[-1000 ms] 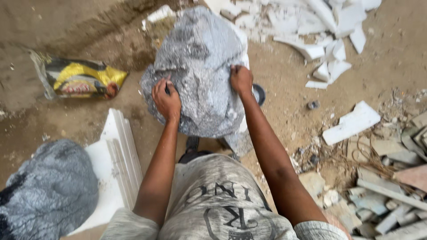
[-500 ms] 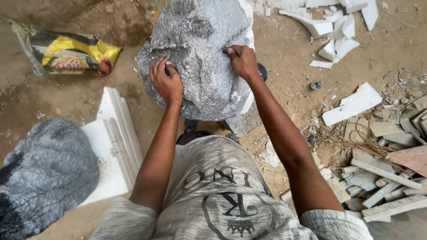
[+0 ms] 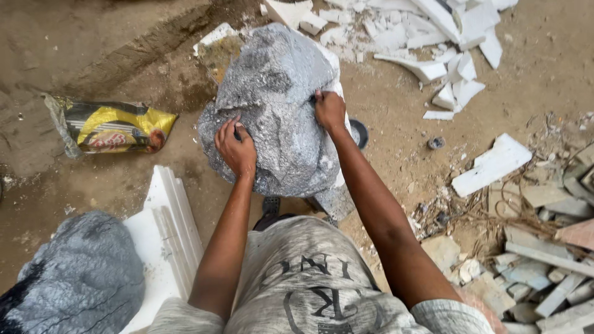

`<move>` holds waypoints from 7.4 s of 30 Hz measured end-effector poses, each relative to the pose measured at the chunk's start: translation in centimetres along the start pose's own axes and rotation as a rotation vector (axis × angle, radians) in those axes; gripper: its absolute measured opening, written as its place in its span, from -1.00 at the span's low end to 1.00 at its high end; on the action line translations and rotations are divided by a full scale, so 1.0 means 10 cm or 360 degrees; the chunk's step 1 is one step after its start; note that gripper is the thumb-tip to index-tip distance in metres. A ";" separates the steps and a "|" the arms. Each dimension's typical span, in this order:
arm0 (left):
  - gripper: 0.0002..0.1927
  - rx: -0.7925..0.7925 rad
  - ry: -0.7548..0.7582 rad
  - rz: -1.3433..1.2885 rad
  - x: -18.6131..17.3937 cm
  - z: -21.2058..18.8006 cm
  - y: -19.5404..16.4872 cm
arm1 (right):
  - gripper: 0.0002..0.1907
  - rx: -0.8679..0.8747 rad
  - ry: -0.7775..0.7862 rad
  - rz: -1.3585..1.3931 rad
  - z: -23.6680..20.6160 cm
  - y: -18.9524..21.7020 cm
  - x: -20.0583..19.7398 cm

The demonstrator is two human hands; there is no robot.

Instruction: The person smooths the surface of a large gray stone using a small handheld tool. They repeatedly rub the tool across the stone's surface while holding it steady with the other hand. The person works on different areas of the stone throughout the clip.

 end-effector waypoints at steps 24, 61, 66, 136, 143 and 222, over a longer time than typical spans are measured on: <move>-0.71 0.0014 0.0004 -0.0023 0.06 -0.04 0.05 | -0.66 -0.0095 0.0205 -0.0026 -0.24 0.07 0.13; -0.68 0.0129 0.0003 -0.0006 0.13 0.03 0.16 | -0.69 0.0155 -0.0047 0.0489 0.09 -0.25 0.02; -0.75 0.0181 -0.0217 -0.0074 -0.05 0.05 0.14 | -0.63 -0.0269 -0.0092 0.0311 -0.23 0.28 0.05; -0.71 -0.0077 -0.0050 -0.0142 -0.36 -0.01 0.37 | -0.70 -0.0304 0.0181 0.0189 0.70 1.16 0.26; -0.74 0.0048 -0.0105 -0.0209 -0.44 -0.08 0.42 | -0.67 -0.0417 0.0253 0.0179 0.00 1.21 0.17; -0.73 -0.0180 0.0062 -0.0154 -0.19 -0.16 0.47 | -0.83 -0.1063 0.0478 0.0000 0.33 1.23 0.12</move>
Point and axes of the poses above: each hand's wrist, its own z-axis towards the middle knuckle, its own x-axis out of the palm, y = z × x, the point moved 10 cm from there along z, towards the middle knuckle, and after that the axes turned 11 degrees about z, right-handed, at the moved point
